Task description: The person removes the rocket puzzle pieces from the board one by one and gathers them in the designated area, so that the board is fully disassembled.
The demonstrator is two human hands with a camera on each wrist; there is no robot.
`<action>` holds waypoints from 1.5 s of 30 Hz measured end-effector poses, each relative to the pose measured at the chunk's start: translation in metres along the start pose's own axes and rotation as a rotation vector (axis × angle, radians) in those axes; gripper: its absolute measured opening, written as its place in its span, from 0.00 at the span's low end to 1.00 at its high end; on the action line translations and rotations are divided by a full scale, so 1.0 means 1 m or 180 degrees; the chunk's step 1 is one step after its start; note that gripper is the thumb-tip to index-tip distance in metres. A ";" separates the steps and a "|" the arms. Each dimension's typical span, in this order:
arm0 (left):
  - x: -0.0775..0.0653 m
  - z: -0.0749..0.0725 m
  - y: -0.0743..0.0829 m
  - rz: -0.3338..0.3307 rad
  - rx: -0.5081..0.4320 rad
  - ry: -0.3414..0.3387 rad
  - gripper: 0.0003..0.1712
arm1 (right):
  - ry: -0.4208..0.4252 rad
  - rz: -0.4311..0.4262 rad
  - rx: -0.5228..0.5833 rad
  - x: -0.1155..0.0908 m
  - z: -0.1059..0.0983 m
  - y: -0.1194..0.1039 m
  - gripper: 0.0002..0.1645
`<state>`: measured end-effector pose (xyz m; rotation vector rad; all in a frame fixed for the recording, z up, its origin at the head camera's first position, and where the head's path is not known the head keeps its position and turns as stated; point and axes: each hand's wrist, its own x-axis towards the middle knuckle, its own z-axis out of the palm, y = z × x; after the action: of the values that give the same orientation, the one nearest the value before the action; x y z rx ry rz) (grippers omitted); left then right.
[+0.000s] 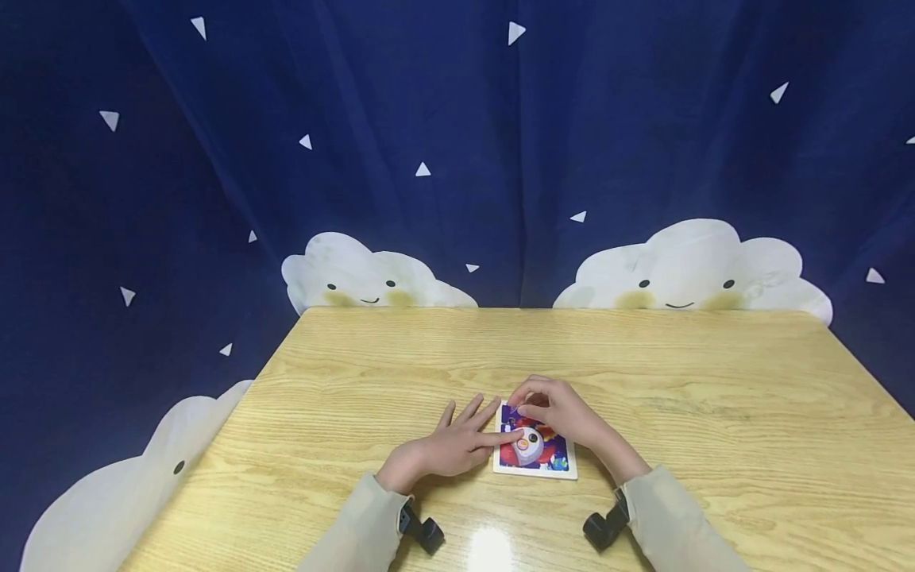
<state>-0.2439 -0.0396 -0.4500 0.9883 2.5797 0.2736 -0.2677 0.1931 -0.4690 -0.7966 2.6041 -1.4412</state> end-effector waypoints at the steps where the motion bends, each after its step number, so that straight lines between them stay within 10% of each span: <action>1: 0.000 0.000 0.000 0.0000 -0.0006 0.0000 0.29 | -0.0004 0.0016 0.0008 0.000 0.000 0.000 0.08; 45: 0.000 0.001 -0.002 0.0062 -0.0030 0.0035 0.29 | 0.0044 0.0356 0.0028 -0.010 -0.020 0.008 0.07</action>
<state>-0.2448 -0.0416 -0.4513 1.0119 2.5775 0.2968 -0.2679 0.2173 -0.4660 -0.6312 2.6044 -1.4317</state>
